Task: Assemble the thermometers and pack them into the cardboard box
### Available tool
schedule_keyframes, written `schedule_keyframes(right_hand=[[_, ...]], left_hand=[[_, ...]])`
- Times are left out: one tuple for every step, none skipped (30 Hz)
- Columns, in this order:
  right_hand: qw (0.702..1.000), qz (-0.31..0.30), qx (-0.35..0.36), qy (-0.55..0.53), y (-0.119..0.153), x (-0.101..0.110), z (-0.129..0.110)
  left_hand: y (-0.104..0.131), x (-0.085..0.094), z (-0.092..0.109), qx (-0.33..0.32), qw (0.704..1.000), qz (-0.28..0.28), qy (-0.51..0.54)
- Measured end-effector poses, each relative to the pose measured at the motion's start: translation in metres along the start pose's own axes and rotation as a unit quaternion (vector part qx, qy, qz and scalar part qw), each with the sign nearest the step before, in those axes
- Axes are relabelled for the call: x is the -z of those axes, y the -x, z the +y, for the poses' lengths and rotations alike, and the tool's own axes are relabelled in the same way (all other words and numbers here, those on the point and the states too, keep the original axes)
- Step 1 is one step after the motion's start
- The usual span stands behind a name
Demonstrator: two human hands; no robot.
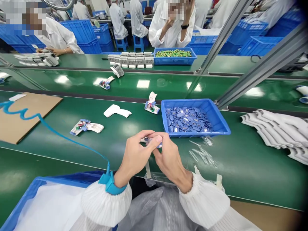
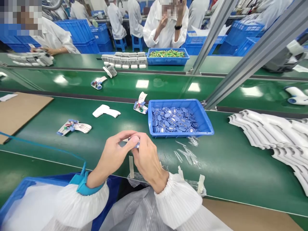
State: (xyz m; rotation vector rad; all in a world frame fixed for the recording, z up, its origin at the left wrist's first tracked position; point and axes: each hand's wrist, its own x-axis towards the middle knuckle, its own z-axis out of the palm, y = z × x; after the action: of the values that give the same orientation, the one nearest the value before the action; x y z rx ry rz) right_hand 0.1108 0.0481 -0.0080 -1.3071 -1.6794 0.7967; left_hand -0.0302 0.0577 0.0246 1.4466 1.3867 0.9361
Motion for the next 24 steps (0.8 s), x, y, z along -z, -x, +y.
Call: schedule_keyframes(right_hand=[[0.999, -0.011, 0.031, 0.019, 0.000, -0.001, 0.001], [0.998, -0.014, 0.051, 0.032, 0.000, -0.002, 0.001], [0.997, -0.012, 0.061, 0.041, 0.000, -0.003, 0.002], [0.997, -0.009, 0.063, 0.046, 0.000, -0.004, 0.003], [0.997, -0.008, 0.061, 0.047, 0.000, -0.004, 0.003], [0.997, -0.012, 0.056, 0.045, -0.001, -0.003, 0.002], [0.998, -0.019, 0.047, 0.041, -0.002, -0.002, 0.001], [0.998, -0.029, 0.038, 0.035, -0.004, 0.000, 0.000], [0.998, -0.041, 0.028, 0.025, -0.006, 0.001, -0.001], [0.998, -0.051, 0.018, 0.014, -0.009, 0.003, -0.002], [0.998, -0.059, 0.010, 0.004, -0.011, 0.004, -0.004], [0.998, -0.065, 0.005, 0.000, -0.014, 0.005, -0.005], [0.997, -0.072, 0.002, 0.002, -0.016, 0.005, -0.006], [0.997, -0.083, 0.001, 0.009, -0.019, 0.006, -0.008], [0.995, -0.097, 0.003, 0.018, -0.021, 0.007, -0.009], [0.993, -0.114, 0.006, 0.028, -0.024, 0.008, -0.011], [0.990, -0.134, 0.011, 0.037, -0.028, 0.009, -0.014], [0.987, -0.157, 0.015, 0.043, -0.032, 0.011, -0.017], [0.983, -0.179, 0.019, 0.047, -0.036, 0.013, -0.020], [0.978, -0.199, 0.022, 0.052, -0.041, 0.015, -0.023], [0.973, -0.222, 0.026, 0.058, -0.045, 0.017, -0.026], [0.967, -0.244, 0.030, 0.064, -0.050, 0.017, -0.029], [0.962, -0.263, 0.036, 0.069, -0.054, 0.017, -0.030], [0.957, -0.278, 0.042, 0.074, -0.059, 0.016, -0.031]], left_hand=[[0.000, 0.001, 0.004, 0.019, 1.000, -0.012, 0.017], [0.000, 0.001, 0.007, 0.032, 0.999, -0.015, 0.032], [-0.001, 0.002, 0.008, 0.039, 0.998, -0.015, 0.047], [-0.002, 0.002, 0.008, 0.040, 0.997, -0.015, 0.060], [-0.002, 0.003, 0.008, 0.040, 0.996, -0.014, 0.073], [-0.003, 0.005, 0.007, 0.040, 0.995, -0.016, 0.084], [-0.005, 0.007, 0.006, 0.039, 0.995, -0.024, 0.094], [-0.006, 0.010, 0.006, 0.031, 0.994, -0.038, 0.096], [-0.007, 0.013, 0.005, 0.017, 0.994, -0.059, 0.085], [-0.009, 0.017, 0.004, -0.007, 0.995, -0.085, 0.058], [-0.010, 0.021, 0.003, -0.044, 0.993, -0.107, 0.014], [-0.011, 0.024, 0.002, -0.095, 0.987, -0.119, -0.041], [-0.011, 0.028, 0.001, -0.153, 0.976, -0.115, -0.104], [-0.012, 0.031, 0.000, -0.211, 0.957, -0.102, -0.170], [-0.012, 0.034, 0.000, -0.265, 0.931, -0.087, -0.235], [-0.013, 0.037, 0.000, -0.310, 0.900, -0.075, -0.298], [-0.013, 0.041, 0.002, -0.345, 0.865, -0.071, -0.358], [-0.014, 0.045, 0.004, -0.371, 0.829, -0.075, -0.413], [-0.014, 0.049, 0.007, -0.391, 0.793, -0.081, -0.459], [-0.015, 0.054, 0.012, -0.412, 0.762, -0.085, -0.493], [-0.016, 0.059, 0.016, -0.430, 0.737, -0.084, -0.515], [-0.017, 0.063, 0.021, -0.442, 0.720, -0.084, -0.528], [-0.019, 0.068, 0.025, -0.449, 0.710, -0.087, -0.536], [-0.022, 0.071, 0.029, -0.447, 0.706, -0.093, -0.542]])
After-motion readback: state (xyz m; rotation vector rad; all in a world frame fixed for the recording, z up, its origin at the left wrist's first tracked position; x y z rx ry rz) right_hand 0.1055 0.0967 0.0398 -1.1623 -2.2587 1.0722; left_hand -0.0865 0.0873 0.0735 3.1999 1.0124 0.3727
